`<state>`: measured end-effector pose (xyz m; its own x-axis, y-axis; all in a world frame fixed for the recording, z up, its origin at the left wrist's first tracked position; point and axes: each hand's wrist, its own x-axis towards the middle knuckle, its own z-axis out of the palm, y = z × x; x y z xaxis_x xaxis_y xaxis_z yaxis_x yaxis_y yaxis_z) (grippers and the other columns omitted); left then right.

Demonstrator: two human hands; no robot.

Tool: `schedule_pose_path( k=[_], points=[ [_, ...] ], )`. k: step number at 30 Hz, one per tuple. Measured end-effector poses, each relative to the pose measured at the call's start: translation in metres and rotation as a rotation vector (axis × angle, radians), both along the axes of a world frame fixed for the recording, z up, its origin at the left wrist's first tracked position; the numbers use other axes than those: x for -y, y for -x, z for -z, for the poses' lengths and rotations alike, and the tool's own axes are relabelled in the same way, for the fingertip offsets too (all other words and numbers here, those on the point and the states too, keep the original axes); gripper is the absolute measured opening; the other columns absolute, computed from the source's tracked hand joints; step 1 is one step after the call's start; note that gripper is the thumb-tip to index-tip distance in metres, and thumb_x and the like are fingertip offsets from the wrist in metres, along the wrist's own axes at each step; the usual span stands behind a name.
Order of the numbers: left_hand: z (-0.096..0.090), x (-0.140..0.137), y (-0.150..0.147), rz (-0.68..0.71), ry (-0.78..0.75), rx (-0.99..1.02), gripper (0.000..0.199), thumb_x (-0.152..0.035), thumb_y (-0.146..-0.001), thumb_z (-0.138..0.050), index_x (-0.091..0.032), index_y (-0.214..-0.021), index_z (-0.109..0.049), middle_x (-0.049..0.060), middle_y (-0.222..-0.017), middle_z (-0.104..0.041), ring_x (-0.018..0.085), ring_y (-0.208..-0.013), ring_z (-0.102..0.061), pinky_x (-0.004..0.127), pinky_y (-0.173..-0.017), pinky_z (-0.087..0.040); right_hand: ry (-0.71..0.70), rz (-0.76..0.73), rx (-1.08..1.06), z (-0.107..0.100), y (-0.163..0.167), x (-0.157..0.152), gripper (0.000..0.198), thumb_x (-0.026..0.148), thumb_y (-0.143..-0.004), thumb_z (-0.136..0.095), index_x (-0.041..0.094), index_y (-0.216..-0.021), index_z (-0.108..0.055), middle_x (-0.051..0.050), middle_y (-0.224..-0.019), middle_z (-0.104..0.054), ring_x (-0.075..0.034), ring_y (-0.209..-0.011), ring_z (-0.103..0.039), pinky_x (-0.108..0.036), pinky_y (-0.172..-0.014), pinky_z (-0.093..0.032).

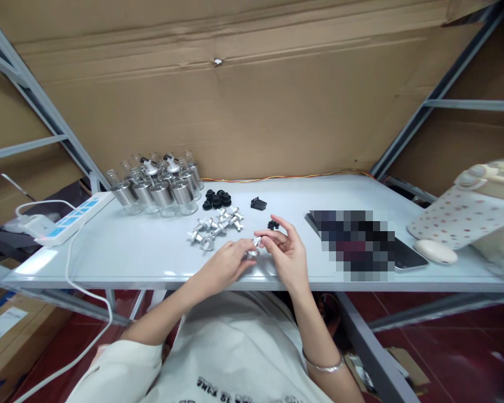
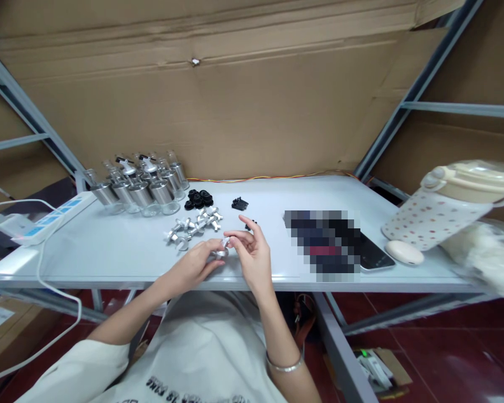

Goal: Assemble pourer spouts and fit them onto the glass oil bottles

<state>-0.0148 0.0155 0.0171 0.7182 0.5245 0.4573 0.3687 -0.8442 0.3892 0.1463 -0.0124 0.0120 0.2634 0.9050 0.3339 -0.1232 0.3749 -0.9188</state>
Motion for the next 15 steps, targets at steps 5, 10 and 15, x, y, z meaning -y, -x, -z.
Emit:
schedule_pose_path(
  k=[5,10,15],
  points=[
    [-0.0014,0.0005,-0.0006,-0.022,-0.015,-0.043,0.017,-0.017,-0.092,-0.046,-0.019,-0.109,-0.047,0.01,-0.109,-0.065,0.02,-0.098,-0.064,0.034,-0.085,-0.049,0.081,-0.044,-0.03,-0.0019,-0.0004,0.0012,0.052,0.039,-0.076,-0.068,0.023,-0.124,-0.054,-0.006,-0.091,-0.075,-0.009,-0.042,-0.051,-0.026,-0.047,-0.045],
    [-0.0008,0.0005,-0.0003,-0.035,-0.053,-0.052,0.016,-0.019,-0.092,-0.046,-0.018,-0.109,-0.047,0.01,-0.109,-0.065,0.02,-0.098,-0.064,0.034,-0.084,-0.049,0.124,-0.066,-0.04,-0.0047,0.0013,0.0024,0.041,0.043,-0.074,-0.069,0.02,-0.107,-0.062,-0.009,-0.097,-0.075,-0.005,-0.033,-0.045,-0.023,-0.037,-0.039],
    [-0.0022,0.0004,-0.0003,-0.046,-0.035,-0.078,0.016,-0.019,-0.092,-0.048,-0.019,-0.108,-0.048,0.009,-0.109,-0.065,0.019,-0.096,-0.064,0.034,-0.085,-0.049,0.13,-0.05,-0.06,-0.0055,0.0015,0.0019,0.032,0.046,-0.07,-0.072,0.02,-0.081,-0.057,-0.008,-0.089,-0.076,-0.005,-0.028,-0.042,-0.021,-0.03,-0.031]
  ],
)
